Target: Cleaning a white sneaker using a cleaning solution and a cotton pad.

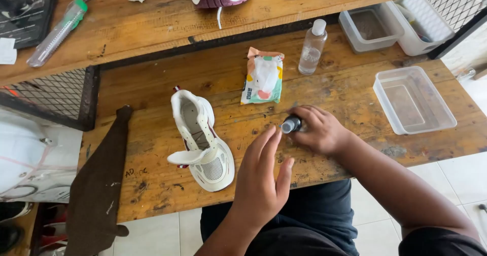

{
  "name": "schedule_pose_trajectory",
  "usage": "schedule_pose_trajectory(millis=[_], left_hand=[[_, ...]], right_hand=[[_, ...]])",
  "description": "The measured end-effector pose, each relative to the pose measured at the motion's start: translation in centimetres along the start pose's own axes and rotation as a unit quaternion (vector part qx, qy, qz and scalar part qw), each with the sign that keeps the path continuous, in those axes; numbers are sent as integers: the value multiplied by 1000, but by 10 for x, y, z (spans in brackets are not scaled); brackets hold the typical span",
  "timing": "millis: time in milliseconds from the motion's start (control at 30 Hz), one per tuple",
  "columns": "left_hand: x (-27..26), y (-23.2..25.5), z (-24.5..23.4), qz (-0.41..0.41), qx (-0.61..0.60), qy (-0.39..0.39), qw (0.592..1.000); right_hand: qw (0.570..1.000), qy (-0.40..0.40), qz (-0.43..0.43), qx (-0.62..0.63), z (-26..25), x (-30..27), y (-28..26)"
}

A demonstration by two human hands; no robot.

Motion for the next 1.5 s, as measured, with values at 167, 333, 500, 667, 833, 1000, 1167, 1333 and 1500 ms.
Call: schedule_pose_trajectory(millis=[167, 333, 500, 667, 833, 1000, 1167, 1333, 1500], left_hand=[[22, -9, 12, -7, 37, -27, 999], [31, -23, 24, -17, 21, -9, 1000], [40, -32, 32, -55, 18, -9, 998], [48, -38, 28, -83, -6, 30, 996], [53, -39, 18, -109, -31, 69, 991], [54, -43, 17, -118, -75, 124, 982], [57, -55, 45, -162, 0, -8, 987], [70, -62, 79, -224, 71, -161, 959], [76, -76, 115, -162, 167, -212, 949]], right_hand=[[993, 6, -117, -28, -11, 18, -14], [990, 91, -97, -41, 0, 5, -4], [994, 75, -68, -45, 3, -4, 5], [991, 99, -71, -46, 3, -13, 7], [992, 103, -63, -38, 0, -12, 9], [993, 101, -16, -59, 2, -24, 22], [991, 93, 66, -74, -2, -34, 38], [984, 99, 139, -45, -14, -22, 39], [976, 120, 177, 30, -20, -18, 45]])
Point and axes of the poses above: each hand's wrist, its own x-axis towards the middle knuckle, its own z-axis out of the palm, y = z × x, the point moved 5 cm from there along x, towards the middle knuckle, and after that the axes turned 5 degrees about -z, right-handed, at the moved point
